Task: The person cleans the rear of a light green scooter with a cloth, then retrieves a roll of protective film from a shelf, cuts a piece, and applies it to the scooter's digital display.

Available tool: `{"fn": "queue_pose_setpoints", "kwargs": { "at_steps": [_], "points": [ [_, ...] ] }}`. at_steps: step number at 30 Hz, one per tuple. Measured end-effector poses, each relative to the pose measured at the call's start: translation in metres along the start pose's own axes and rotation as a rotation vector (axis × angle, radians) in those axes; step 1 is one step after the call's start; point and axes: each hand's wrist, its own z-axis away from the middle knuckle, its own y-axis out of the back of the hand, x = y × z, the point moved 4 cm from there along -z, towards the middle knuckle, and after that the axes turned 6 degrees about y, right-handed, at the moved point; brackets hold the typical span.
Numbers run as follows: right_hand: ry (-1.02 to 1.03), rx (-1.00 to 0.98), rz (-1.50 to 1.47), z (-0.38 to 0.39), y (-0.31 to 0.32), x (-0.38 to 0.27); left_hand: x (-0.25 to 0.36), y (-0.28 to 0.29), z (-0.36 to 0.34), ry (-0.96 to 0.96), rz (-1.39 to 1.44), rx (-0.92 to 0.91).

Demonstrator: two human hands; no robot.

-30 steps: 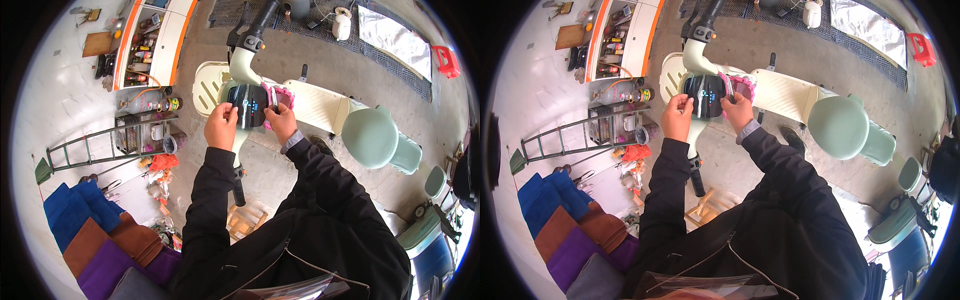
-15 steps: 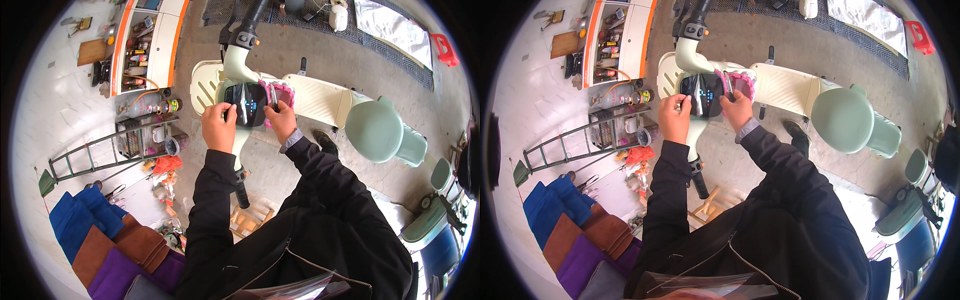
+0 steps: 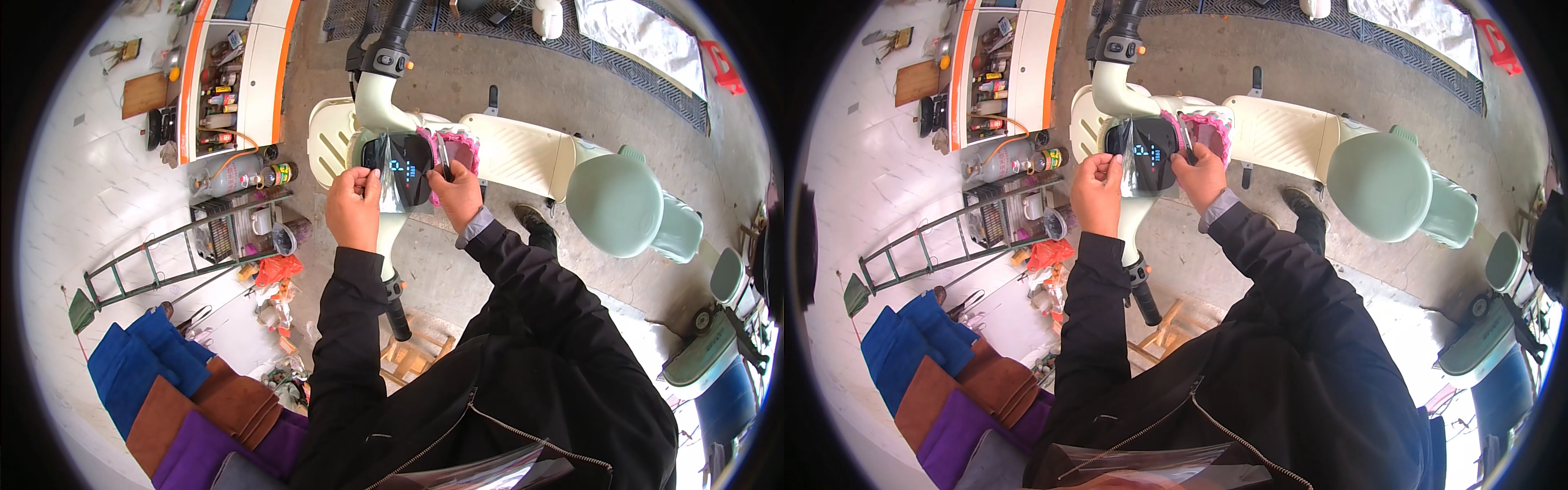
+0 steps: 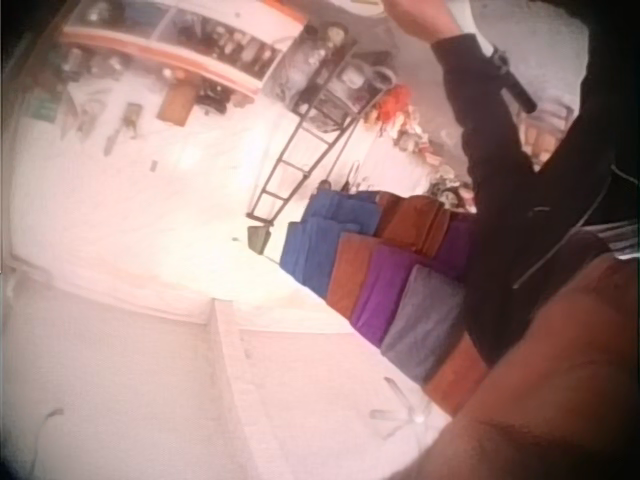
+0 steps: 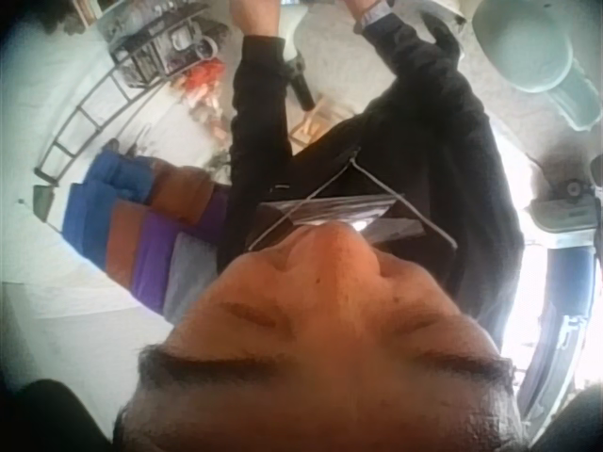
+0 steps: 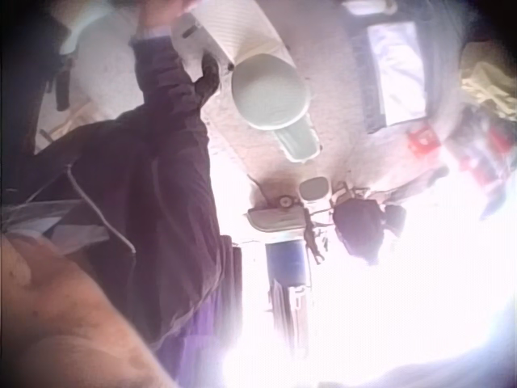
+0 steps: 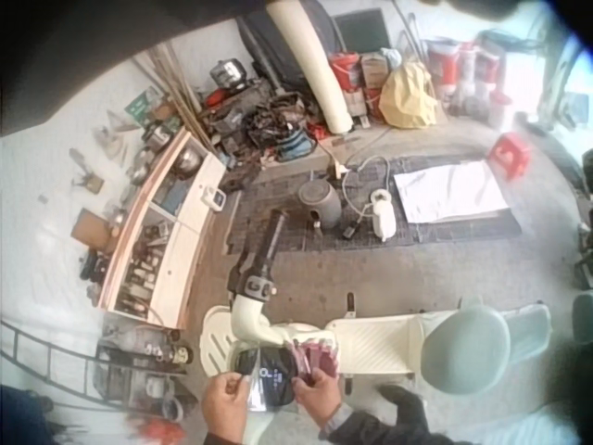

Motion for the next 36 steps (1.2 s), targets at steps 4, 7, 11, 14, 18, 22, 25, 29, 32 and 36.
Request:
{"fn": "queue_pose_setpoints", "kwargs": {
  "at_steps": [4, 7, 11, 14, 18, 22, 25, 29, 32, 36],
  "points": [
    [-0.038, -0.013, -0.016, 0.0021, -0.0005, -0.0029, 0.003, 0.0017, 0.0024, -0.071, -0.018, 0.015],
    [-0.073, -0.015, -0.023, 0.0048, 0.0004, -0.0077, 0.0027, 0.0022, 0.0048, -0.085, 0.009, 0.01],
    [-0.132, -0.022, -0.06, 0.0068, 0.0007, -0.0086, 0.0013, 0.0022, 0.0063, -0.078, 0.033, -0.007],
    [-0.077, -0.008, -0.047, 0.0069, 0.0017, -0.007, 0.0016, 0.0028, 0.0073, -0.117, 0.038, 0.006],
    [0.008, 0.006, 0.02, 0.0086, 0.0029, -0.0049, -0.0025, 0.0016, 0.0075, -0.066, 0.091, -0.007],
    [-0.063, 0.012, -0.113, 0.0097, 0.0027, -0.0021, -0.0035, -0.0004, 0.0056, -0.066, 0.102, -0.017],
    [-0.056, 0.007, -0.072, 0.0073, 0.0026, -0.0029, -0.0031, -0.0011, 0.0036, -0.07, 0.086, -0.014],
    [-0.036, 0.014, -0.027, 0.0035, 0.0024, -0.0009, -0.0036, -0.0017, 0.0024, -0.051, 0.072, -0.017],
    [-0.025, 0.014, -0.001, 0.0021, 0.0024, -0.0005, -0.0034, -0.0017, 0.0021, -0.07, 0.07, -0.016],
    [-0.061, 0.01, 0.057, 0.0028, 0.0027, -0.0048, -0.0042, -0.002, 0.0016, -0.09, 0.045, -0.011]
  ]
}}
